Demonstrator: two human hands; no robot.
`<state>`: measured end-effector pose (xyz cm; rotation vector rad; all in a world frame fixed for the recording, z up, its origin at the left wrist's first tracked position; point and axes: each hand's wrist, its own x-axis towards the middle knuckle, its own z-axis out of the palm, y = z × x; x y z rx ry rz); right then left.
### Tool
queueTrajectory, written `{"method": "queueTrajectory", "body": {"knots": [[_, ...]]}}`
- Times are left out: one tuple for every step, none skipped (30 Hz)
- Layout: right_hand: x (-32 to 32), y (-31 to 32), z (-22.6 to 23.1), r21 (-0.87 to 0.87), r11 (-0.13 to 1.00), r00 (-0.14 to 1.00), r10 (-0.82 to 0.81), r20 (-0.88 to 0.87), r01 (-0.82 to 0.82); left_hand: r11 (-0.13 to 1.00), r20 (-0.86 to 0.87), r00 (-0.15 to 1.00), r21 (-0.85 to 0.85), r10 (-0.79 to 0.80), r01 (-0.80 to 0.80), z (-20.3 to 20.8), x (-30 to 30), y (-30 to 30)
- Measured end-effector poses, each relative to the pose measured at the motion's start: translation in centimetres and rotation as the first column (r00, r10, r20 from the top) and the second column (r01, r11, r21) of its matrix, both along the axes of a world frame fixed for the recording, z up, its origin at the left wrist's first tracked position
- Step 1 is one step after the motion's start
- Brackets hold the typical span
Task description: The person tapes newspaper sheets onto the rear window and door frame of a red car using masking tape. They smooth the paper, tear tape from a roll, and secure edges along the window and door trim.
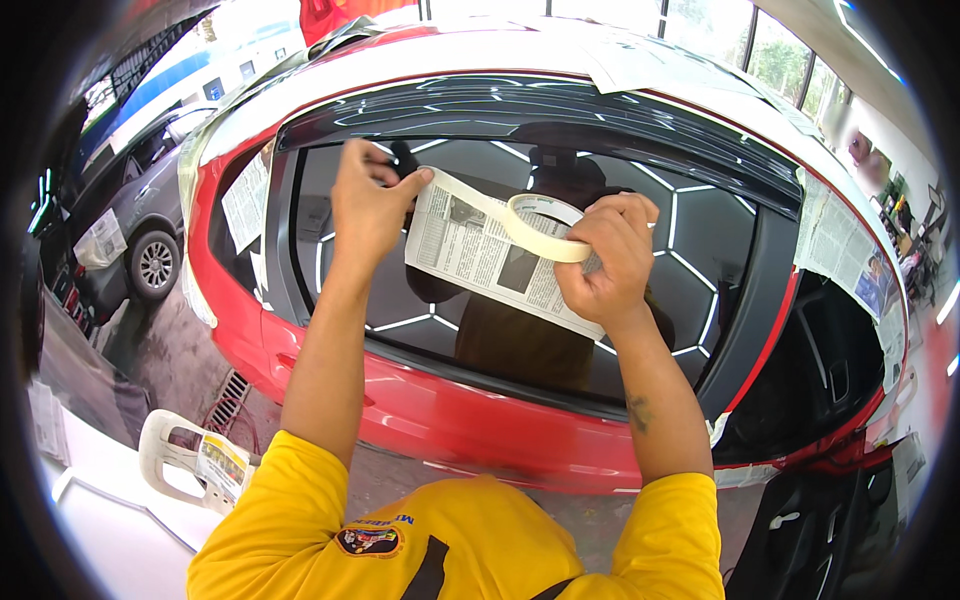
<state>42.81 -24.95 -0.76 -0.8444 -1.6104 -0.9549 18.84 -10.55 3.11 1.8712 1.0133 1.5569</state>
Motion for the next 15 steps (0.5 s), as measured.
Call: {"method": "queueTrajectory", "body": {"knots": [[-0.1, 0.1, -0.1, -0.006, 1.0, 1.0, -0.009, 0.0, 0.009, 0.988, 0.067, 0.991, 0.097, 0.115, -0.121, -1.1, -0.1, 0.4], [-0.2, 0.2, -0.2, -0.005, 1.0, 1.0, -0.02, 0.002, 0.02, 0.951, 0.148, 0.965, 0.19, 0.218, -0.244, -2.1, 0.0, 0.7], [-0.3, 0.4, -0.1, 0.003, 1.0, 1.0, -0.026, 0.0, 0.026, 0.943, 0.199, 0.959, 0.226, 0.2, -0.244, -3.3, -0.2, 0.3], [-0.5, 0.4, 0.1, -0.003, 1.0, 1.0, -0.025, 0.001, 0.025, 0.861, 0.139, 0.962, 0.43, 0.235, -0.272, -5.5, 0.2, 0.4], [-0.5, 0.3, 0.1, -0.013, 0.999, 0.999, -0.032, -0.002, 0.032, 0.756, 0.05, 0.983, 0.633, 0.177, -0.169, -6.5, 0.7, -0.2], [-0.7, 0.0, 0.2, -0.029, 0.999, 0.999, -0.035, -0.004, 0.035, 0.611, -0.047, 0.989, 0.79, 0.143, -0.05, -7.1, 1.1, -0.7], [-0.6, -0.2, 0.4, -0.047, 0.997, 0.999, -0.054, 0.002, 0.054, 0.666, -0.127, 0.975, 0.745, 0.184, -0.029, -7.5, 1.9, -0.6], [-0.5, -0.5, 0.6, -0.064, 0.997, 0.999, -0.051, -0.002, 0.051, 0.722, -0.206, 0.955, 0.691, 0.213, -0.012, -7.9, 3.0, -0.8], [-0.6, -0.6, 0.8, -0.079, 0.996, 0.999, -0.05, -0.005, 0.049, 0.773, -0.286, 0.929, 0.634, 0.233, 0.001, -8.1, 3.7, -1.0], [-0.6, -1.1, 1.1, -0.094, 0.994, 0.999, -0.052, -0.009, 0.051, 0.792, -0.325, 0.909, 0.61, 0.26, -0.009, -8.2, 4.0, -1.2], [-0.4, -2.4, 1.8, -0.198, 0.978, 0.998, -0.066, -0.003, 0.064, 0.81, -0.363, 0.89, 0.586, 0.278, -0.014, -8.4, 4.2, -1.3], [-0.4, -3.7, 2.4, -0.263, 0.961, 0.995, -0.095, -0.039, 0.081, 0.827, -0.41, 0.859, 0.562, 0.306, -0.026, -8.7, 4.0, -1.2], [-0.1, -5.4, 3.3, -0.327, 0.94, 0.989, -0.126, -0.074, 0.095, 0.819, -0.401, 0.858, 0.573, 0.32, -0.037, -8.7, 4.1, -1.0], [-0.3, -7.5, 3.9, -0.448, 0.892, 0.975, -0.147, -0.163, 0.06, 0.811, -0.406, 0.848, 0.584, 0.34, -0.046, -8.9, 3.7, -0.8], [-0.4, -9.9, 4.8, -0.56, 0.828, 0.951, -0.197, -0.239, 0.031, 0.806, -0.409, 0.842, 0.59, 0.351, -0.05, -9.0, 3.5, -0.7]]}}
